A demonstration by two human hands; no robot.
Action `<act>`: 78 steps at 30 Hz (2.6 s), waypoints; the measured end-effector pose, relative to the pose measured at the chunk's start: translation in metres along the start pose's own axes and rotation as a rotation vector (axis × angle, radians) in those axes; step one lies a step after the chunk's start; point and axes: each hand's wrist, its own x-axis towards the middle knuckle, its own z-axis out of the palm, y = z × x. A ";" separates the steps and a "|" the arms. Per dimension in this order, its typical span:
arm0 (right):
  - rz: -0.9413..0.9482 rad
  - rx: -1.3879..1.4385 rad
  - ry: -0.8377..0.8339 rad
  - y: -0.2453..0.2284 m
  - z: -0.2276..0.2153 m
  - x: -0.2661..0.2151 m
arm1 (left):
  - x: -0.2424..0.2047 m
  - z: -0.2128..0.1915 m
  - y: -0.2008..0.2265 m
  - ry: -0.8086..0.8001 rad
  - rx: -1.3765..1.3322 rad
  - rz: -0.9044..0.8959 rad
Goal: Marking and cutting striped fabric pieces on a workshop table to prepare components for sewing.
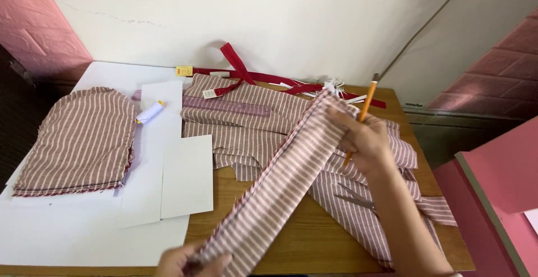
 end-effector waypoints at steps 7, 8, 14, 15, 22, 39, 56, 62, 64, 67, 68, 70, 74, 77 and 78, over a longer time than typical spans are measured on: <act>-0.096 -0.097 -0.081 0.010 -0.056 0.015 | 0.032 0.009 0.009 -0.283 -0.128 0.311; 0.053 -0.084 -0.182 0.016 -0.066 0.019 | 0.036 0.015 0.008 -0.333 -0.260 0.260; 0.139 -0.056 -0.552 0.042 -0.064 0.021 | 0.028 0.033 0.012 -0.385 -0.410 0.276; 0.146 0.031 -0.433 0.042 -0.060 0.018 | 0.027 0.032 0.011 -0.436 -0.411 0.299; -0.138 -0.065 -0.298 -0.029 -0.026 -0.007 | 0.000 0.030 0.021 -0.835 -0.142 0.668; -0.103 0.383 -0.497 0.049 -0.005 -0.068 | 0.062 0.081 0.009 -0.215 0.451 1.177; -0.548 -0.518 0.010 0.144 0.024 -0.155 | 0.077 0.046 -0.009 0.102 0.849 1.737; -0.359 -0.476 0.080 0.142 0.021 -0.152 | 0.069 0.045 -0.010 0.146 0.803 1.964; -0.331 -0.481 0.086 0.142 0.022 -0.151 | 0.063 0.042 -0.005 0.133 0.805 1.988; -0.388 -0.443 0.060 0.139 0.020 -0.150 | 0.060 0.038 0.003 0.115 0.835 2.037; -0.370 -0.402 0.030 0.139 0.017 -0.149 | 0.061 0.038 0.003 0.097 0.867 2.015; -0.353 -0.357 -0.002 0.136 0.014 -0.147 | 0.062 0.037 0.004 0.084 0.903 1.992; -0.283 -0.231 0.007 0.126 0.015 -0.148 | 0.064 0.037 0.004 0.123 1.008 1.994; -0.328 -0.292 -0.020 0.117 0.016 -0.149 | 0.059 0.035 0.007 0.058 0.998 2.008; -0.366 -0.317 -0.033 0.113 0.017 -0.149 | 0.056 0.034 0.010 0.038 0.947 2.042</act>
